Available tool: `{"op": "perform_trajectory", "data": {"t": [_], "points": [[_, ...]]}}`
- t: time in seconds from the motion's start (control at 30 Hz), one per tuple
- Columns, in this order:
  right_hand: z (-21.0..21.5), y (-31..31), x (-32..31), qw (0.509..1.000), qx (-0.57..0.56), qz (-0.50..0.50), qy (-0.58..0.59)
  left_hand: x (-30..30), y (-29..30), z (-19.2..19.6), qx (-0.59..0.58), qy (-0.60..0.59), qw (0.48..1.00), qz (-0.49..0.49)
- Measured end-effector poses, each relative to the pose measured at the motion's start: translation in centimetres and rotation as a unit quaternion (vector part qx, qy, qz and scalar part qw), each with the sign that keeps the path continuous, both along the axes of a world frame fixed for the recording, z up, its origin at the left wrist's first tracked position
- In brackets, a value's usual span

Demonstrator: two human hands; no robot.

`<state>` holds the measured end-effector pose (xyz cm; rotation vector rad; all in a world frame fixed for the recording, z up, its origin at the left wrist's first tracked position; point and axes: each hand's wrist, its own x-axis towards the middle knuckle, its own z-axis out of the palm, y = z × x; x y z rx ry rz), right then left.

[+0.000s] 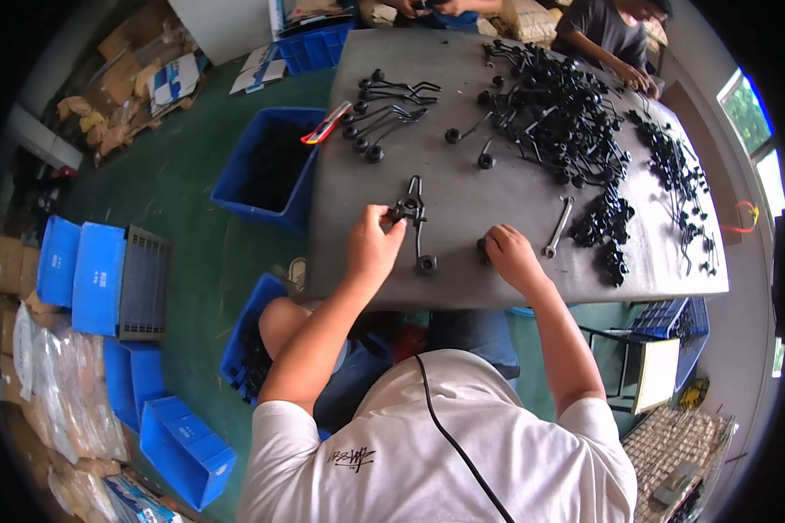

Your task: Assembling small black mechanical components at a workbench.

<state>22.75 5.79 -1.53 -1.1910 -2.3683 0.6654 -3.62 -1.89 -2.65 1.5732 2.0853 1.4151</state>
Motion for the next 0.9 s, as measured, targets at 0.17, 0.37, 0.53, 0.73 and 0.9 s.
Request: {"op": "perform_trajectory", "data": {"t": [0.17, 0.37, 0.53, 0.73, 0.9], "points": [[-0.2, 0.9, -2.2, 0.998, 0.053, -0.007, -0.032, 0.1, -0.1, -0.2, -0.017, -0.045, 0.999, -0.012], [0.8, -1.2, -1.7, 0.992, 0.122, -0.012, -0.014, 0.2, -0.5, 0.6, -0.054, -0.091, 0.994, -0.005], [0.4, 0.0, -1.3, 0.984, 0.161, 0.073, -0.037, -0.2, -0.4, 0.5, -0.026, -0.083, 0.996, -0.022], [2.0, -1.5, -5.7, 0.970, -0.080, -0.030, 0.229, -0.3, -0.7, -0.3, -0.087, -0.207, 0.973, -0.050], [2.5, -2.3, -8.7, 0.953, -0.122, 0.020, 0.277, 0.5, -1.4, 1.6, -0.122, -0.327, 0.934, -0.080]]}}
